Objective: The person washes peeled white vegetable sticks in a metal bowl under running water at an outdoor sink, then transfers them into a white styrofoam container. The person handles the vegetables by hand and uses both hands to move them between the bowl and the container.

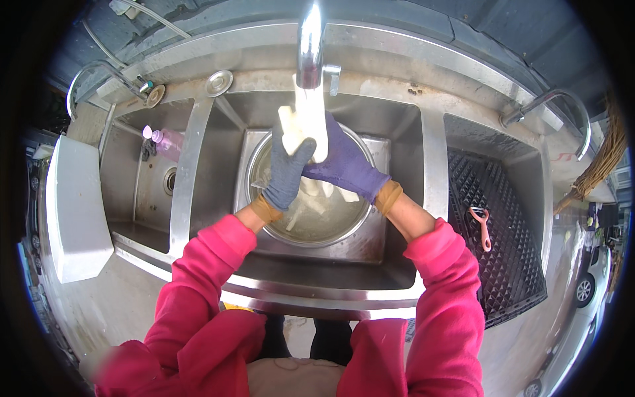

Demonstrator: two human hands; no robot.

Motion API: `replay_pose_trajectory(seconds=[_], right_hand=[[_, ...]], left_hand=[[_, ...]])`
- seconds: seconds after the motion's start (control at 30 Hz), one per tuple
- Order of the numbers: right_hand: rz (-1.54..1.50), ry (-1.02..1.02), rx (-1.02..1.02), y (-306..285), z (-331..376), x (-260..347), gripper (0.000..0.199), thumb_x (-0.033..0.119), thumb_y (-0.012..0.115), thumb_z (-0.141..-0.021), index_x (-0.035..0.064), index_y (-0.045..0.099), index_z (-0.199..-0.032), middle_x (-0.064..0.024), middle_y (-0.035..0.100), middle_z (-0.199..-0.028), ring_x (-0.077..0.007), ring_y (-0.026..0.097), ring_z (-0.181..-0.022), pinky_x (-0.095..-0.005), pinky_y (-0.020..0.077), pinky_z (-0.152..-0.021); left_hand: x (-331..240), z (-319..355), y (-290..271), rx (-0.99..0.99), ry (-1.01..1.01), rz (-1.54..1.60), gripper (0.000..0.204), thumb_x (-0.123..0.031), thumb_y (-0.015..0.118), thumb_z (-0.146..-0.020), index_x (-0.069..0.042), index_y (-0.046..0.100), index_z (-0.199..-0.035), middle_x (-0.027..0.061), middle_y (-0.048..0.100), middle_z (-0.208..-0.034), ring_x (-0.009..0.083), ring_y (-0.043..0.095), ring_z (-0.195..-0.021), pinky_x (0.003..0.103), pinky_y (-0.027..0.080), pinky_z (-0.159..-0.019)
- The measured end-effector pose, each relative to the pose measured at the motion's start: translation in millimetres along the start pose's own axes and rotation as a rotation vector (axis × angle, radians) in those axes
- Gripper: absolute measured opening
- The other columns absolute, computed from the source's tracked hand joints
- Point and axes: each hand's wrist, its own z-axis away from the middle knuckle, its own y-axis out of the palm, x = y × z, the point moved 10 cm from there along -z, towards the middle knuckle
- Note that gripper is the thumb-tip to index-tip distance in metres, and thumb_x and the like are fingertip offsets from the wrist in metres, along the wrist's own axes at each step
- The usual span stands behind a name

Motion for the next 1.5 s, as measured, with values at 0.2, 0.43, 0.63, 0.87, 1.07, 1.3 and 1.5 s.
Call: replay_pose_trajectory(seconds=[0.2, 0.43, 0.63, 0.87, 1.07, 1.3, 1.5], right_hand=[[-0.274, 0.331, -0.076, 2, 23, -46, 0.074, 0.031, 0.084, -0.078, 0.0013, 0.046, -0.134, -0.0117, 0.058, -0.124, -0.0212, 0.055, -0.116, -0.0360, 0.0457, -0.099], [-0.838, 0.355, -0.170, 14, 31, -53, 0.034, 0.019, 0.065, -0.093, 0.0034, 0.054, -0.122, -0.0045, 0.061, -0.110, -0.0140, 0.059, -0.101, -0.0306, 0.0490, -0.089], [-1.041, 0.501, -0.213, 24, 38, -70, 0.026, 0.019, 0.062, -0.092, 0.0067, 0.058, -0.115, -0.0047, 0.061, -0.106, -0.0177, 0.061, -0.098, -0.0325, 0.0493, -0.089], [-1.235, 0.647, -0.274, 34, 45, -85, 0.027, 0.019, 0.064, -0.092, 0.0052, 0.061, -0.115, -0.0056, 0.065, -0.105, -0.0182, 0.064, -0.095, -0.0329, 0.0505, -0.087], [-1.491, 0.473, -0.191, 43, 28, -65, 0.029, 0.019, 0.062, -0.095, 0.0073, 0.060, -0.121, -0.0066, 0.064, -0.114, -0.0177, 0.061, -0.106, -0.0343, 0.0488, -0.093], [-1.378, 0.494, -0.321, 28, 22, -73, 0.030, 0.019, 0.062, -0.092, 0.0066, 0.060, -0.120, -0.0065, 0.065, -0.111, -0.0192, 0.062, -0.104, -0.0356, 0.0500, -0.092], [-1.422, 0.415, -0.273, 9, 14, -72, 0.031, 0.011, 0.063, -0.089, 0.0046, 0.060, -0.119, -0.0080, 0.065, -0.110, -0.0219, 0.062, -0.105, -0.0365, 0.0493, -0.096]], left_hand=[[11, -20, 9, 0.016, -0.137, -0.252, 0.070, -0.035, 0.079, -0.082, 0.004, 0.047, -0.129, 0.0194, 0.056, -0.119, 0.0263, 0.055, -0.110, 0.036, 0.045, -0.096], [23, -49, 24, 0.206, -0.098, -0.338, 0.060, -0.041, 0.069, -0.088, 0.004, 0.052, -0.124, 0.0181, 0.059, -0.113, 0.0266, 0.056, -0.104, 0.037, 0.046, -0.092], [21, -46, 34, 0.395, -0.283, -0.224, 0.051, -0.040, 0.058, -0.098, 0.000, 0.054, -0.129, 0.0082, 0.063, -0.114, 0.0141, 0.058, -0.098, 0.030, 0.048, -0.087], [-2, -33, 18, 0.405, -0.107, -0.798, 0.046, -0.017, 0.057, -0.091, -0.003, 0.047, -0.134, 0.0271, 0.059, -0.119, 0.0413, 0.060, -0.107, 0.043, 0.049, -0.090], [-25, -21, 17, 0.250, 0.287, -0.680, 0.054, -0.028, 0.054, -0.095, -0.004, 0.040, -0.142, 0.0277, 0.056, -0.124, 0.0438, 0.054, -0.115, 0.047, 0.044, -0.096], [-23, -32, 23, 0.374, 0.123, -0.530, 0.062, -0.029, 0.051, -0.100, 0.000, 0.028, -0.149, 0.0261, 0.040, -0.147, 0.0364, 0.039, -0.138, 0.038, 0.031, -0.113], [-39, -23, 19, 0.363, 0.026, -0.421, 0.061, -0.031, 0.048, -0.103, -0.002, 0.026, -0.152, 0.0218, 0.043, -0.147, 0.0277, 0.042, -0.136, 0.035, 0.033, -0.112]])
